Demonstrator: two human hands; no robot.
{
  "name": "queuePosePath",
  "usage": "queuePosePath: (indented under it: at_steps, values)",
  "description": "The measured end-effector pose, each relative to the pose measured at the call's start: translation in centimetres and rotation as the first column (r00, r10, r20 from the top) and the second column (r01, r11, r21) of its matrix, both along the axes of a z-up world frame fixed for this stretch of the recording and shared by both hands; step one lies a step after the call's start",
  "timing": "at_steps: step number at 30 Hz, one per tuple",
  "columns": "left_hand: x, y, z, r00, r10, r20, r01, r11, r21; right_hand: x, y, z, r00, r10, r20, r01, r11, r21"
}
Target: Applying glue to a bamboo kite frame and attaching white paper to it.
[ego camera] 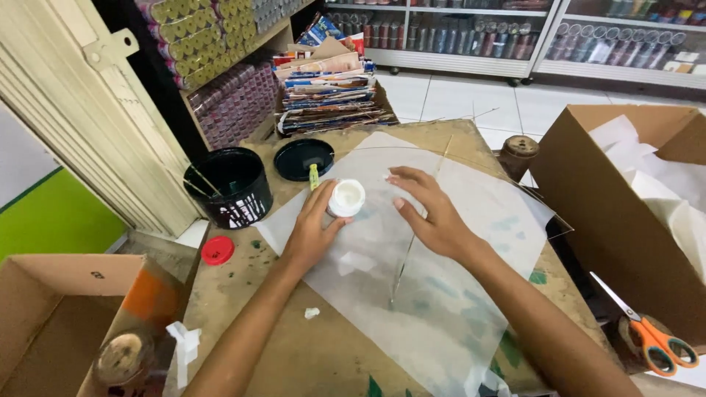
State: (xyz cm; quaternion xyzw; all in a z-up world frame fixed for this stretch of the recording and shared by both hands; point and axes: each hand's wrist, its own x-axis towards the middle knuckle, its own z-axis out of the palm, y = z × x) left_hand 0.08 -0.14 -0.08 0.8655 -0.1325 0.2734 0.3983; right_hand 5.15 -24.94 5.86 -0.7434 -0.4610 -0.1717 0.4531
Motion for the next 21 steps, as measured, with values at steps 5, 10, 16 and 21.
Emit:
queuePosePath:
  at_steps: [5,10,16,21]
  values:
    - [-0.9,-0.5,-0.6,0.999,-0.033,0.019,0.032,0.999,0.033,-1.7,-0.6,-0.4,0.998,-0.004,0.059,0.009,0.996,-0.091]
    - [-1.9,-0.4,-0.6,0.998,-0.049,0.036,0.047,0.997,0.057,-2.8,-0.1,-0.2,0.990,-0.021,0.141,0.040,0.990,-0.136]
    - [-1.8,-0.5,-0.9,0.992,-0.036,0.120,0.023,0.994,0.109,-2.6,0.1,-0.7,0.986,-0.020,0.167,0.045,0.988,-0.145]
    - [-1.9,-0.9,-1.1,0.995,-0.055,0.087,0.044,0.991,0.125,-2.3,0.2,-1.5,0.979,-0.023,0.203,0.054,0.988,-0.147]
